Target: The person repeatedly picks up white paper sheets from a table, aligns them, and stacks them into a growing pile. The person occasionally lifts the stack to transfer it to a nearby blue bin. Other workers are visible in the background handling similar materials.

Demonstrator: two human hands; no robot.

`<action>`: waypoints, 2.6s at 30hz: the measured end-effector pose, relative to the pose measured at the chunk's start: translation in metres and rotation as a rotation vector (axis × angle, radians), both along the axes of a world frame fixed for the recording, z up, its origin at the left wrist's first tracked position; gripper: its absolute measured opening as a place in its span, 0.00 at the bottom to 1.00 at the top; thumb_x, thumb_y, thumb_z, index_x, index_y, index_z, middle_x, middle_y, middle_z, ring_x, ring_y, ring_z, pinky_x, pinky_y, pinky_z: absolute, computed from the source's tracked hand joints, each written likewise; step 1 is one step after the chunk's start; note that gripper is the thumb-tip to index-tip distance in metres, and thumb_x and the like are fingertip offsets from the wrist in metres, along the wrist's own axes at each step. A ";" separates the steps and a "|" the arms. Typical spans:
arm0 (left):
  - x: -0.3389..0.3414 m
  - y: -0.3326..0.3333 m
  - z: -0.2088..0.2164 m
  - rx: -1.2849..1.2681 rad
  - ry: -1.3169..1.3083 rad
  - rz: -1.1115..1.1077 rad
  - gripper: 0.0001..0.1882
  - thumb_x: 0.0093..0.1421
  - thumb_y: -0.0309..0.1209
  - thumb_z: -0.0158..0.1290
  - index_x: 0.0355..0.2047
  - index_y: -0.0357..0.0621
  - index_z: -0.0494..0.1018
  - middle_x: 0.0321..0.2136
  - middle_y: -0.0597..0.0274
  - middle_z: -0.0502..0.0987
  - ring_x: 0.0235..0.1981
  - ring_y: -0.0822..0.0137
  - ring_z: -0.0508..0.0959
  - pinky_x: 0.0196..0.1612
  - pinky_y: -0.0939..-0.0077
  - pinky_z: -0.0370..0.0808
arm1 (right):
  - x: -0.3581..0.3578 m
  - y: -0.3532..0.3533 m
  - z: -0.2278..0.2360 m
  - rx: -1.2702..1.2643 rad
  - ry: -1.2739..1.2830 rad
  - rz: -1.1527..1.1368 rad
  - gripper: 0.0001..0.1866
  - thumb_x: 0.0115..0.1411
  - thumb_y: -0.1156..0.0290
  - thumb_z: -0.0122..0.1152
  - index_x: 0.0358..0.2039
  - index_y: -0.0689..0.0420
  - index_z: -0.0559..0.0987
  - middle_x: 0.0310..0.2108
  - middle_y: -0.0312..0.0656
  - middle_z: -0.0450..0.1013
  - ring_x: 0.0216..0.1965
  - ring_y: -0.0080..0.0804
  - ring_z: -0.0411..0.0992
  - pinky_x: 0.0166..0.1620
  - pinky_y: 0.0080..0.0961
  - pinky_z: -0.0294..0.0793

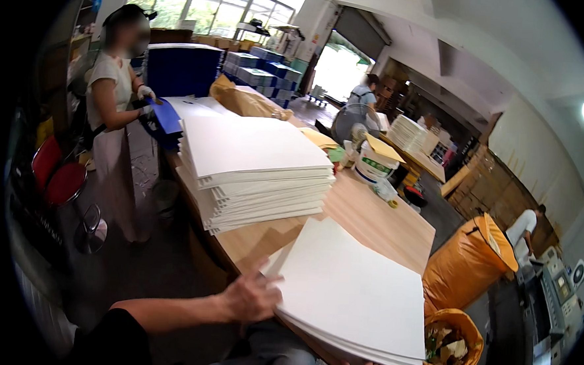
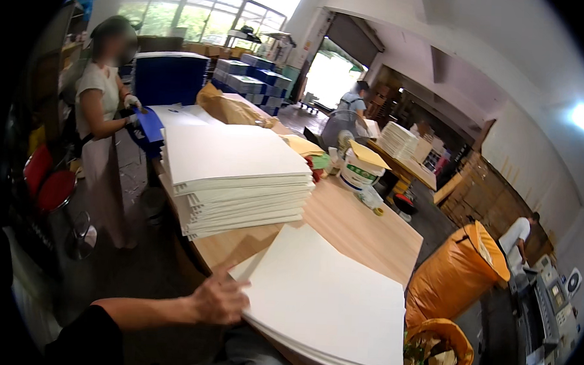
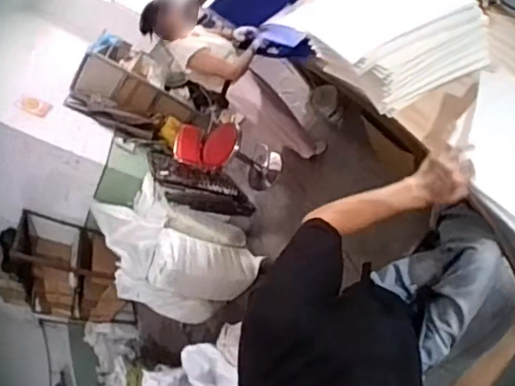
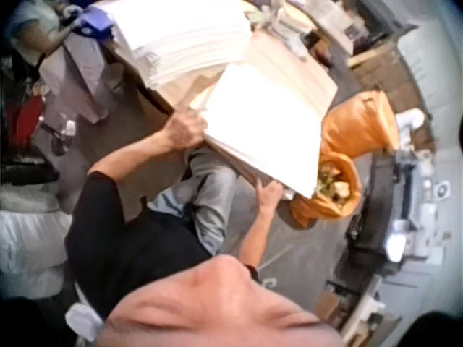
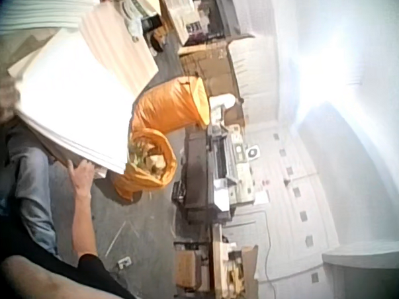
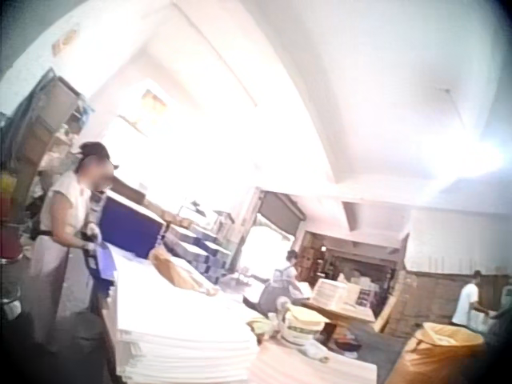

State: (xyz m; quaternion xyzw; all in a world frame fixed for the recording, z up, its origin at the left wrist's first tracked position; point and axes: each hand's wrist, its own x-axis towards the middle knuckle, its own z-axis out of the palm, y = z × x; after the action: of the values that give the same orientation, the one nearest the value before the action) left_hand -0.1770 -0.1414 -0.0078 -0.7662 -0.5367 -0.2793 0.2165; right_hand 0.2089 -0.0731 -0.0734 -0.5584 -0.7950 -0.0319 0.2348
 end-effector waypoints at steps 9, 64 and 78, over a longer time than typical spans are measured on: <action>0.038 -0.057 -0.047 -0.326 -1.712 -0.068 0.33 0.62 0.46 0.60 0.59 0.37 0.65 0.59 0.53 0.68 0.59 0.57 0.72 0.58 0.66 0.70 | 0.035 0.005 -0.033 -0.147 -0.043 0.041 0.40 0.52 0.46 0.66 0.48 0.75 0.74 0.48 0.69 0.71 0.51 0.69 0.67 0.57 0.59 0.62; -0.198 0.025 0.124 0.247 -1.773 -0.421 0.28 0.64 0.28 0.51 0.64 0.41 0.59 0.55 0.54 0.71 0.53 0.62 0.74 0.56 0.65 0.72 | -0.410 0.174 0.196 -1.100 1.576 1.182 0.19 0.65 0.73 0.55 0.56 0.60 0.69 0.49 0.42 0.72 0.49 0.35 0.73 0.49 0.35 0.77; -0.288 0.060 0.069 0.241 -2.331 -0.191 0.26 0.65 0.28 0.48 0.61 0.29 0.59 0.55 0.40 0.71 0.56 0.43 0.73 0.59 0.40 0.69 | -0.538 0.223 0.122 -1.297 1.398 0.617 0.14 0.62 0.64 0.65 0.42 0.59 0.76 0.38 0.43 0.75 0.36 0.37 0.77 0.36 0.35 0.82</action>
State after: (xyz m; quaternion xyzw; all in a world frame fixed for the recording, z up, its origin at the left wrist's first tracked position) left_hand -0.4652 -0.0811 0.0610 -0.0590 -0.3208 -0.8756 -0.3561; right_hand -0.3288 0.1500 0.0487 -0.2411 -0.4523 0.8054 0.2976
